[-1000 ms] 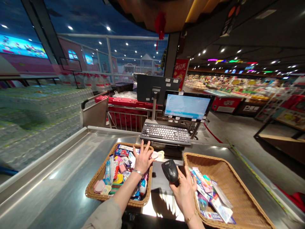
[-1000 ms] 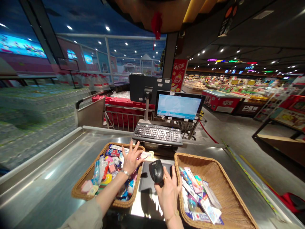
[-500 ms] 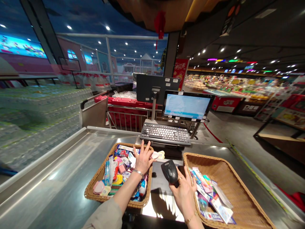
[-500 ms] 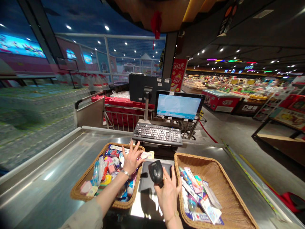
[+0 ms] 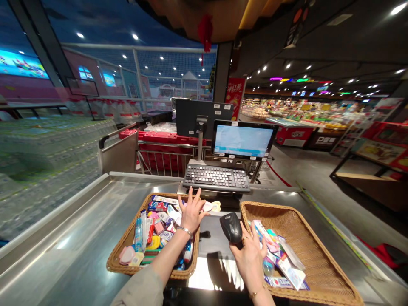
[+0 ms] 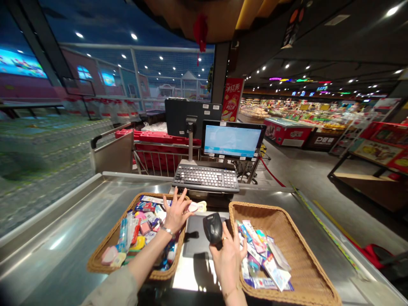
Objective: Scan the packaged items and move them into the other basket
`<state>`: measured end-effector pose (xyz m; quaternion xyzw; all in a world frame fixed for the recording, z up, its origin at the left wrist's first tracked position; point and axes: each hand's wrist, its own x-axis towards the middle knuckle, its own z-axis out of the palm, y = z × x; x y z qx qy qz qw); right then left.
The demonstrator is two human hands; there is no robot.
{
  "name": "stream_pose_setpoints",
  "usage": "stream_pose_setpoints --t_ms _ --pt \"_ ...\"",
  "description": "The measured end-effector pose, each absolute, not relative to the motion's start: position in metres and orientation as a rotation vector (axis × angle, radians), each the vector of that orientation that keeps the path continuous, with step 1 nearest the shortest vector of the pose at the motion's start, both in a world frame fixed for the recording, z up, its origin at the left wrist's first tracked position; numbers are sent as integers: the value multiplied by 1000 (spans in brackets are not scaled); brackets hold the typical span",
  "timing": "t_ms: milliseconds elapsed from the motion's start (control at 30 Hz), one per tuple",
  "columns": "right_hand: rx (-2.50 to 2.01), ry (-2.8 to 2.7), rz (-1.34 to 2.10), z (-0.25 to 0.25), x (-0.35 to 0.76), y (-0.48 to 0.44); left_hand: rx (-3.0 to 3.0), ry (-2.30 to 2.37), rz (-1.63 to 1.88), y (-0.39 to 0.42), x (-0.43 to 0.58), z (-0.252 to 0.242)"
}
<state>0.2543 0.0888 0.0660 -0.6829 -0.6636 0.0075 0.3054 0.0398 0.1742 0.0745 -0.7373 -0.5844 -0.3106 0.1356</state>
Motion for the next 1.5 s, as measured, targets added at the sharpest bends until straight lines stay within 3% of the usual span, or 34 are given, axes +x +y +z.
stream_pose_setpoints --t_ms 1067,1500 --pt "-1922 -1507 -263 56 314 69 -2379 -1355 -878 190 126 80" --pt "-2042 -1333 -187 52 344 58 -2509 -1149 -892 195 163 77"
